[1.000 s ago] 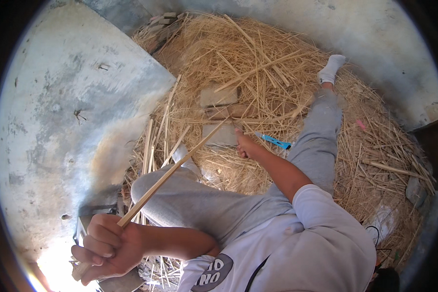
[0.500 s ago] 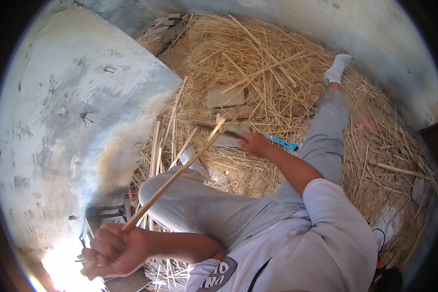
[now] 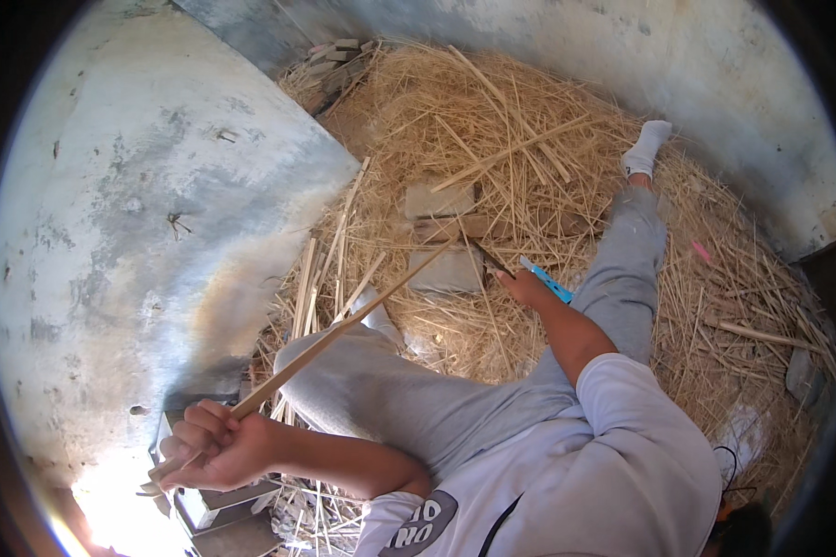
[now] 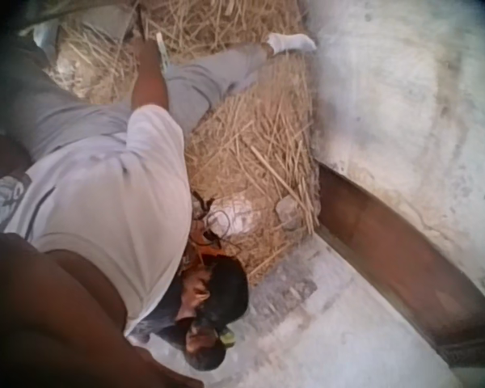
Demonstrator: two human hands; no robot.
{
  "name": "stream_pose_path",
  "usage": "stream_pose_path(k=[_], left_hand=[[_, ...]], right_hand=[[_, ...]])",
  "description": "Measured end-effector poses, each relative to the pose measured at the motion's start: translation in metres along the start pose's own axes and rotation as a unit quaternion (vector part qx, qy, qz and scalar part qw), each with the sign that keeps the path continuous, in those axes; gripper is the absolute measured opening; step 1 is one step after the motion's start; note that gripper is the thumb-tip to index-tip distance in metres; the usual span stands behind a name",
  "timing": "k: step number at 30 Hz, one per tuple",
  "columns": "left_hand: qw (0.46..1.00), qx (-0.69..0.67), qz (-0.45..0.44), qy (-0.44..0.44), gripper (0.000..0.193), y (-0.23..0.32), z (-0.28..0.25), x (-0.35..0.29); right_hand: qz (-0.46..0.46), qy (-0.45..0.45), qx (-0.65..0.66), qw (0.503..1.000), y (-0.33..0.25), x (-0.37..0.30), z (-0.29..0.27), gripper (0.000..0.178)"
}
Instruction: The person sits on a bed of straw and uses a knife to sharpen a long, thin stick. They hold the stick with one hand and scrape the blade along its length to create a point, occasionally rotating the stick to work on different sides.
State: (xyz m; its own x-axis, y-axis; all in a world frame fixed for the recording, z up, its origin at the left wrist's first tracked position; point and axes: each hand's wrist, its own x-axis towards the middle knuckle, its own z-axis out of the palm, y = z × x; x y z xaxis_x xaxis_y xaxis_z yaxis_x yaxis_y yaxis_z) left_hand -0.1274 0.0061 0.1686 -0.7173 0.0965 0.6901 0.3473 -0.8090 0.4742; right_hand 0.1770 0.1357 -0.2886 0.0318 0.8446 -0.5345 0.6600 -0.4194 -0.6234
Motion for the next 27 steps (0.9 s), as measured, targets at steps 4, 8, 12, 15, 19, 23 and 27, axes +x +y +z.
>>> stream_pose_path(k=[4,8,12,15,19,23,27], left_hand=[[1.0,0.012,0.01,-0.005,0.05,0.002,0.007,-0.004],[1.0,0.01,0.008,0.013,0.049,0.013,0.034,-0.015],[1.0,-0.006,0.007,-0.023,0.051,0.02,0.048,-0.028],[0.998,-0.044,-0.008,-0.037,0.052,0.025,0.051,-0.035],[0.998,-0.045,-0.009,-0.035,0.052,0.031,0.055,-0.044],[1.0,-0.006,0.003,-0.016,0.053,0.035,0.067,-0.052],[1.0,0.013,0.009,-0.014,0.053,0.037,0.07,-0.051]], right_hand=[[-0.001,0.035,-0.021,0.999,-0.015,-0.006,-0.029,0.066],[0.013,-0.026,-0.065,0.997,-0.051,-0.015,-0.083,0.06],[-0.19,0.075,-0.202,0.958,-0.065,-0.057,-0.123,0.058],[-0.181,0.049,0.035,0.982,-0.104,-0.119,-0.145,0.056],[-0.287,-0.02,0.532,0.796,-0.158,-0.236,-0.148,0.05],[-0.401,0.06,0.667,0.625,-0.16,-0.28,-0.08,0.05],[-0.348,-0.044,0.225,0.909,-0.137,-0.248,-0.047,0.055]])
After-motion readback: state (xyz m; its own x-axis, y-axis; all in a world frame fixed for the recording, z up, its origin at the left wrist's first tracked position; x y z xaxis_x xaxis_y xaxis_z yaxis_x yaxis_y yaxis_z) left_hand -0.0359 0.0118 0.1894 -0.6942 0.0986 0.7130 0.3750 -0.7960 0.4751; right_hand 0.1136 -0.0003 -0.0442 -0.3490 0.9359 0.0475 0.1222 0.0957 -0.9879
